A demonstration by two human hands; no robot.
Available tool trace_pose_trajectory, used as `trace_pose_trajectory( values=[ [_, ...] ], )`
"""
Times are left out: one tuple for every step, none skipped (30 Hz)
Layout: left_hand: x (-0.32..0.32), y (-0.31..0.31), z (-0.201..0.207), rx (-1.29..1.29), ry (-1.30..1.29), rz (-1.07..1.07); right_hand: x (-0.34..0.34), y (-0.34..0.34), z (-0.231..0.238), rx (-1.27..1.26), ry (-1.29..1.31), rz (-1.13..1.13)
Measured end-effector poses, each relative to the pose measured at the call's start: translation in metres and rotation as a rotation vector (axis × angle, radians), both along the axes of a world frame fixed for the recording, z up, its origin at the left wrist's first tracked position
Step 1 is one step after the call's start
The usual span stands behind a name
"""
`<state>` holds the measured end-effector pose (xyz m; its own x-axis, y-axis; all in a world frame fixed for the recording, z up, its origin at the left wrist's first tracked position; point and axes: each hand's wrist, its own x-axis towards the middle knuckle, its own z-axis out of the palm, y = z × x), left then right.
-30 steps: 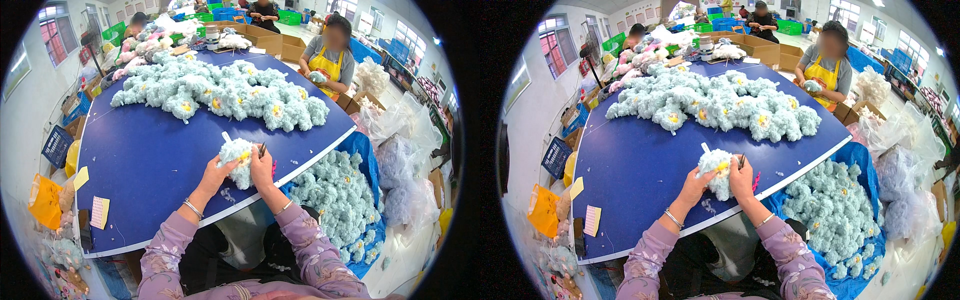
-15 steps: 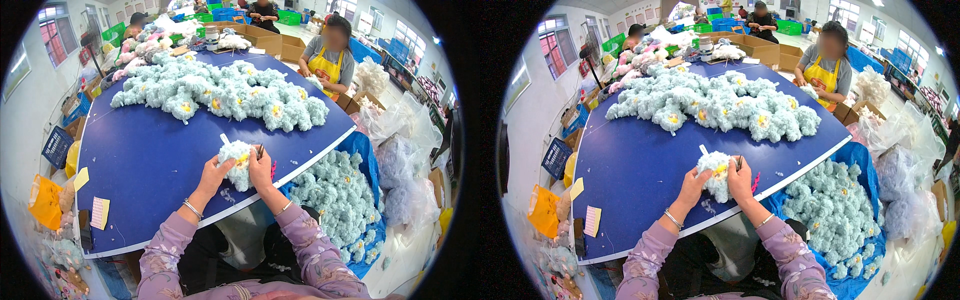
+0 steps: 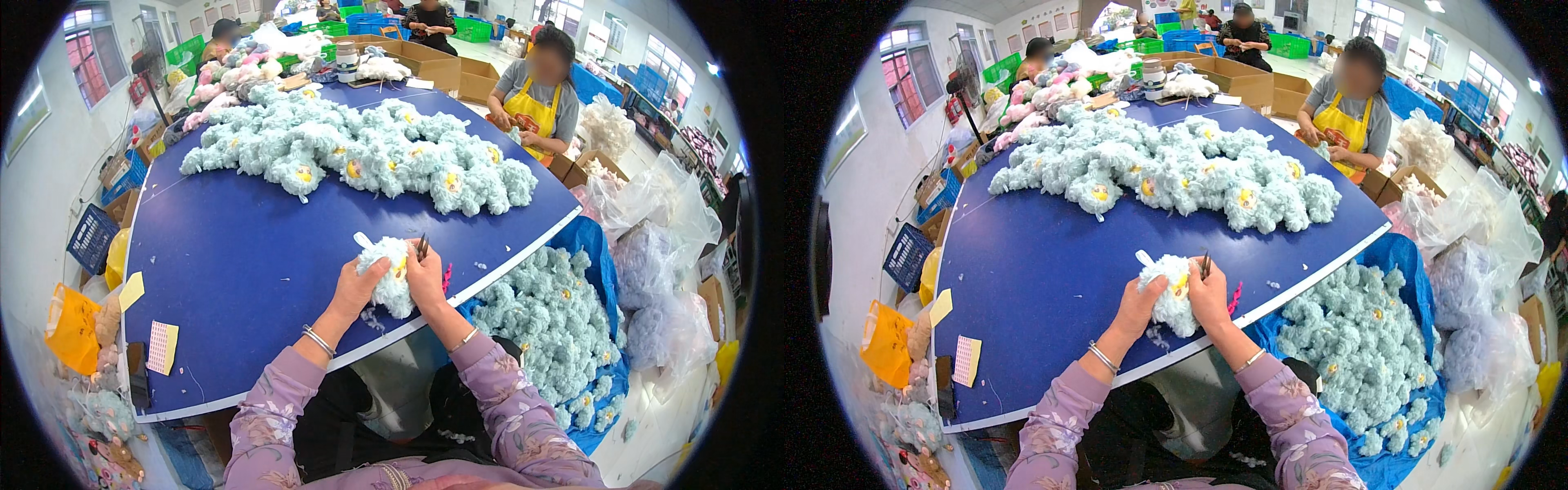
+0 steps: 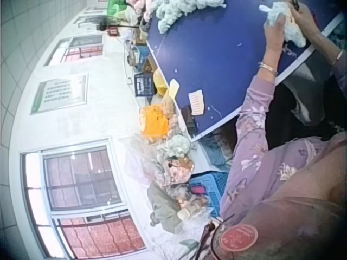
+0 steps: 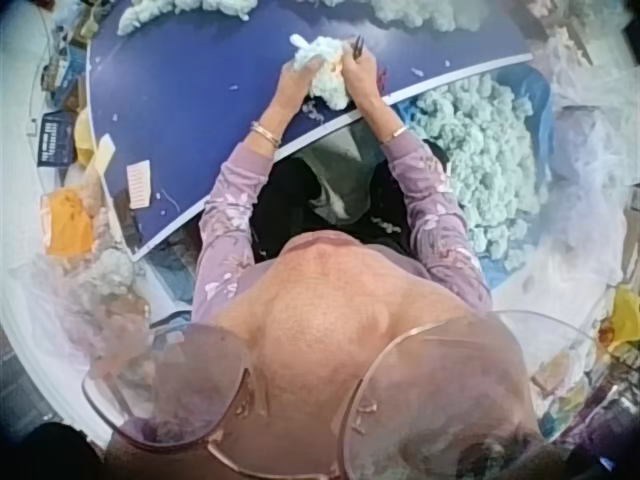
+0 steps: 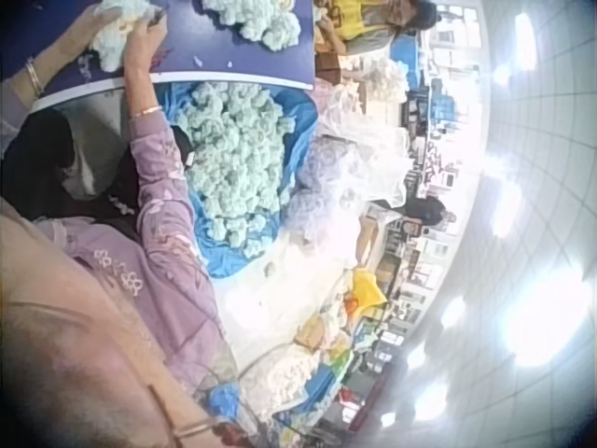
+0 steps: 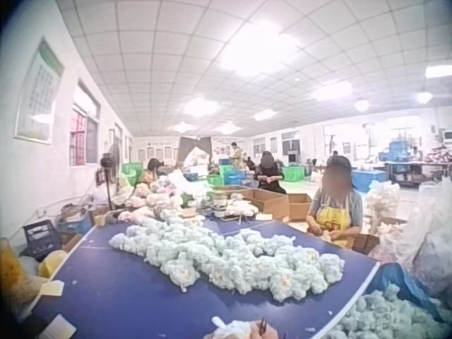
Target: The person trims the fur on small light-blue stuffed toys using shears. They pick up each toy, snip stray fibers, and place the finished items on a blue table. The process is repeated continuously.
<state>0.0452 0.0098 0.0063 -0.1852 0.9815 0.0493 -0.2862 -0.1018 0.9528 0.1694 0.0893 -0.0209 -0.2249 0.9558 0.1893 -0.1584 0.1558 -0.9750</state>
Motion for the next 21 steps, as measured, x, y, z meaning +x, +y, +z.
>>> trace_pose_trajectory(
  values=[
    [-0.001,-0.001,0.001,0.000,0.019,0.017,0.001,-0.002,0.003,0.007,0.001,0.000],
    [-0.003,-0.001,-0.001,-0.014,0.063,0.026,0.000,-0.002,0.001,0.007,0.009,-0.003],
    [-0.007,0.000,-0.003,-0.027,0.106,0.035,0.000,-0.002,-0.001,0.007,0.017,-0.006],
    [-0.010,0.001,-0.006,-0.041,0.150,0.045,0.000,-0.002,-0.001,0.006,0.025,-0.007],
    [-0.013,0.002,-0.009,-0.054,0.170,0.044,0.000,-0.002,-0.001,0.022,0.021,-0.023],
    [-0.015,0.003,-0.011,-0.066,0.191,0.043,0.000,-0.003,0.001,0.038,0.017,-0.038],
    [-0.016,0.003,-0.012,-0.078,0.212,0.043,0.000,-0.003,0.002,0.055,0.013,-0.053],
    [-0.015,0.003,-0.012,-0.060,0.187,0.035,0.000,-0.003,0.002,0.061,0.004,-0.063],
    [-0.013,0.003,-0.011,-0.042,0.162,0.026,0.000,-0.001,0.002,0.068,-0.005,-0.073],
    [-0.012,0.002,-0.010,-0.024,0.137,0.017,0.001,0.000,0.003,0.073,-0.014,-0.083],
    [-0.013,0.002,-0.008,-0.034,0.154,0.004,0.001,0.000,0.003,0.049,0.003,-0.081],
    [-0.013,0.001,-0.006,-0.045,0.172,-0.009,0.001,0.001,0.002,0.025,0.020,-0.078],
    [-0.012,0.001,-0.004,-0.056,0.185,-0.024,0.002,0.002,0.001,0.002,0.032,-0.077],
    [-0.010,0.001,-0.001,-0.035,0.200,-0.037,0.003,0.004,0.001,0.008,0.020,-0.075],
    [-0.006,0.000,0.003,-0.015,0.215,-0.049,0.005,0.005,0.000,0.015,0.007,-0.073],
    [-0.004,0.000,0.005,0.003,0.231,-0.059,0.005,0.006,-0.001,0.020,-0.004,-0.068],
    [-0.003,0.000,0.005,0.009,0.210,-0.085,0.004,0.007,-0.003,0.024,0.004,-0.064],
    [-0.003,0.000,0.004,0.015,0.188,-0.112,0.003,0.008,-0.006,0.027,0.012,-0.060],
    [-0.003,-0.001,0.003,0.021,0.165,-0.134,0.002,0.007,-0.007,0.031,0.019,-0.051],
    [-0.002,-0.002,0.002,0.016,0.131,-0.128,0.002,0.006,-0.007,0.021,0.034,-0.037],
    [-0.001,-0.001,0.001,0.010,0.097,-0.122,0.002,0.004,-0.006,0.011,0.048,-0.022]
  ],
)
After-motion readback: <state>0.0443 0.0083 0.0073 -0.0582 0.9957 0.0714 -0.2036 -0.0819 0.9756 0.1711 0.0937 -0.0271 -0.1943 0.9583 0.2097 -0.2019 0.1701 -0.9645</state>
